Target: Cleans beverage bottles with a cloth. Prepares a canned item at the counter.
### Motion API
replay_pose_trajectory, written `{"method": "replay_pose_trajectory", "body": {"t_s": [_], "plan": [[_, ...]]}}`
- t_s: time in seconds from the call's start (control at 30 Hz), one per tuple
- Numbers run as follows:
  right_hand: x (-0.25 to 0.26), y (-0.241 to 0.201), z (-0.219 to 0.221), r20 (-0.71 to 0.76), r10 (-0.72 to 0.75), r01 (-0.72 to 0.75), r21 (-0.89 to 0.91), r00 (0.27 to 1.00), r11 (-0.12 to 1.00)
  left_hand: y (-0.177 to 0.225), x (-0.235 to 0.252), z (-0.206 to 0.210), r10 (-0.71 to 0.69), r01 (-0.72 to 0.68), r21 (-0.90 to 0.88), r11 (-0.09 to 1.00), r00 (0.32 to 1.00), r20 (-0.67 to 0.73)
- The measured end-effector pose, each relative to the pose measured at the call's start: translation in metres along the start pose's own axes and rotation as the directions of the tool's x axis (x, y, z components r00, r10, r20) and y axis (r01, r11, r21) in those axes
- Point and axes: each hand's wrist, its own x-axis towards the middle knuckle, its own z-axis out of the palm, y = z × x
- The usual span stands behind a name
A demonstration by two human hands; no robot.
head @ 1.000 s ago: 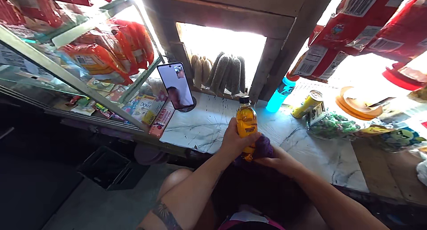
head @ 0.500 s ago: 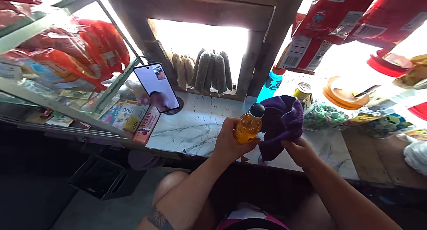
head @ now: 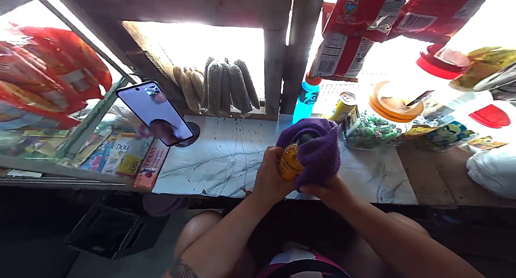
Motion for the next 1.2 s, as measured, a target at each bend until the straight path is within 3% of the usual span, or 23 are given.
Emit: {"method": "replay_pose_trajectory", "body": {"t_s": [0.17,0.4,0.57,0.67,0.87,0.93,1.0,1.1,1.2], "plan": [[0.010,0.007,0.013,-0.179,0.138,-0.149,-0.050,0.974,0.988,0.003,-0.004,0.013,-0.012,0.013,0.083,0.996,1.000,-0.005],[0.022,0.014,0.007,-0.174,0.066,-0.042,0.135,0.983,0.990,-0.011,-0.004,0.009,0.015,-0.014,-0.018,1.000,0.997,0.073],[0.035,0.014,-0.002,-0.194,0.172,-0.130,0.212,0.966,0.969,-0.008,-0.003,0.000,-0.174,0.135,0.160,0.978,0.948,0.267],[0.036,0.015,-0.001,-0.189,0.182,-0.143,0.202,0.965,0.969,-0.005,-0.004,-0.004,-0.182,0.139,0.171,0.975,0.946,0.267],[0.033,0.006,-0.002,-0.167,0.126,-0.093,0.190,0.978,0.977,-0.001,-0.009,-0.016,-0.101,0.088,0.070,0.994,0.972,0.211],[0.034,0.009,-0.008,-0.305,0.120,-0.084,0.130,0.945,0.988,-0.001,-0.013,-0.020,-0.066,0.076,-0.047,0.996,0.982,0.177],[0.041,0.008,-0.017,-0.400,0.203,-0.152,0.155,0.894,0.976,0.003,-0.016,-0.026,-0.084,0.108,-0.151,0.983,0.984,0.160],[0.045,-0.004,-0.021,-0.337,0.329,-0.199,0.365,0.882,0.909,0.006,-0.018,-0.033,-0.146,0.184,-0.223,0.957,0.974,0.176],[0.041,-0.010,-0.017,-0.185,0.313,-0.182,0.509,0.931,0.842,0.007,-0.022,-0.035,-0.193,0.253,-0.329,0.910,0.959,0.206]]}}
